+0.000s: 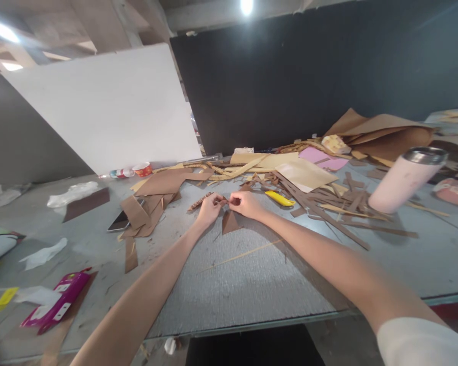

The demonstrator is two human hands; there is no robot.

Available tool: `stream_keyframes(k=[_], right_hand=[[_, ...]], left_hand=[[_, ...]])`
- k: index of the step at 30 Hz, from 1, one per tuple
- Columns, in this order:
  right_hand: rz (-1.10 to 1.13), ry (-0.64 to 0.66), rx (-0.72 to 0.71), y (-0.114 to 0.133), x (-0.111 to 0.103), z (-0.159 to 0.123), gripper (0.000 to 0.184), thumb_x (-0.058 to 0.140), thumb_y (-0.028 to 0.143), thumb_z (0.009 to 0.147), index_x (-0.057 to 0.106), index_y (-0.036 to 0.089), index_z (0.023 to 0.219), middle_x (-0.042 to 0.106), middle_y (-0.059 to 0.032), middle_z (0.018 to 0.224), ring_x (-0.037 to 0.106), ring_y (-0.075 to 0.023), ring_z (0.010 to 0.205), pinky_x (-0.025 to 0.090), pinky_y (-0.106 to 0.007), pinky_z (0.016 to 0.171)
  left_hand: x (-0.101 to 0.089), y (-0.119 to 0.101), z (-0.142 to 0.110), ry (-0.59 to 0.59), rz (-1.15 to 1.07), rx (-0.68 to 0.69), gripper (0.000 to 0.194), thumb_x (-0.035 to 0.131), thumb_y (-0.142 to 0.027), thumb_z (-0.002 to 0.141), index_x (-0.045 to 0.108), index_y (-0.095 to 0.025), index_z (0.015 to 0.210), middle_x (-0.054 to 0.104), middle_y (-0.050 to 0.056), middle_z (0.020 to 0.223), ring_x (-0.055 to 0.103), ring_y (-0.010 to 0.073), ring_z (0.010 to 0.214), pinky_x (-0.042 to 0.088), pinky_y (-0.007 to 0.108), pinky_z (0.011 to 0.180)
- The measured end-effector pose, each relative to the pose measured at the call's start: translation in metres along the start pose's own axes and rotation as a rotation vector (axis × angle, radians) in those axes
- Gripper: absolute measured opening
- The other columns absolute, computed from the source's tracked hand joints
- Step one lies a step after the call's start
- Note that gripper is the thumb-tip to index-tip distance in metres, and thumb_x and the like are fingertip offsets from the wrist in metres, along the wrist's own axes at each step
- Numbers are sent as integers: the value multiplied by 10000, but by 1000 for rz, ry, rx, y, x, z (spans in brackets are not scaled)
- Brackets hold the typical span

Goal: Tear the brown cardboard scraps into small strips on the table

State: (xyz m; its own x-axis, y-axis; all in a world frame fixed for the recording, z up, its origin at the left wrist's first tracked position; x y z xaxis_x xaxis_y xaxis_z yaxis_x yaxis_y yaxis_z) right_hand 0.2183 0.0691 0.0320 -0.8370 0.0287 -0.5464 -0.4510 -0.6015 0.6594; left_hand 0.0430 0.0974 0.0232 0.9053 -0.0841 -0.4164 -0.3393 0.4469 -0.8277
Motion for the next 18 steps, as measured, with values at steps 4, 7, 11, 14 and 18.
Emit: stream_keyframes(k=[4, 7, 11, 14, 18], right_hand=[[9, -31, 15, 2, -5, 0, 163, 720, 305, 890, 659, 229, 760, 666, 15, 717, 600, -180, 699, 431, -290, 694], [55, -59, 34, 4, -9, -1, 186, 711, 350, 894, 661, 229, 762, 658, 13, 712, 586, -178, 696, 425, -293, 686], [108, -71, 51, 5, -10, -1, 230, 695, 406, 910, 662, 230, 766, 651, 6, 713, 572, -181, 697, 424, -298, 684], [96, -42, 63, 3, -6, -1, 245, 686, 433, 936, 661, 231, 798, 656, 0, 739, 575, -189, 716, 429, -302, 692], [54, 6, 87, -1, 0, 0, 333, 642, 519, 1002, 624, 235, 828, 626, 2, 752, 552, -195, 724, 397, -300, 680]], left_hand=[[2, -4, -1, 28, -56, 4, 118, 771, -306, 943, 783, -190, 922, 835, 82, 1002, 759, 249, 963, 574, 343, 866], [4, -4, -1, 42, -83, 10, 193, 762, -378, 957, 801, -190, 935, 842, 93, 1021, 764, 262, 976, 573, 362, 896], [3, 0, 0, 41, -90, 11, 242, 747, -421, 953, 795, -187, 916, 834, 89, 968, 756, 258, 910, 563, 367, 870], [2, 2, 1, 52, -80, 11, 270, 726, -434, 960, 776, -185, 867, 819, 84, 911, 742, 245, 859, 557, 355, 831], [1, 2, 1, 52, -30, 29, 307, 729, -459, 965, 775, -178, 850, 812, 82, 886, 727, 239, 844, 549, 338, 795]])
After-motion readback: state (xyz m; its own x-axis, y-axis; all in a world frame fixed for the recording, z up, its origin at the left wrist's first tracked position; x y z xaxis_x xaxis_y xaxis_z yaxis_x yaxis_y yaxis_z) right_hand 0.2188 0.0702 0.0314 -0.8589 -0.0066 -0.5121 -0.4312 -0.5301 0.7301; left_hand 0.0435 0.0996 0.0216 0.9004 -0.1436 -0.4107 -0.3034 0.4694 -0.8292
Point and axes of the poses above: each hand's wrist, its own z-axis towards the middle knuckle, its own x-axis out of the palm, y = z × x, the point moved 6 cm from there along z, towards the middle knuckle
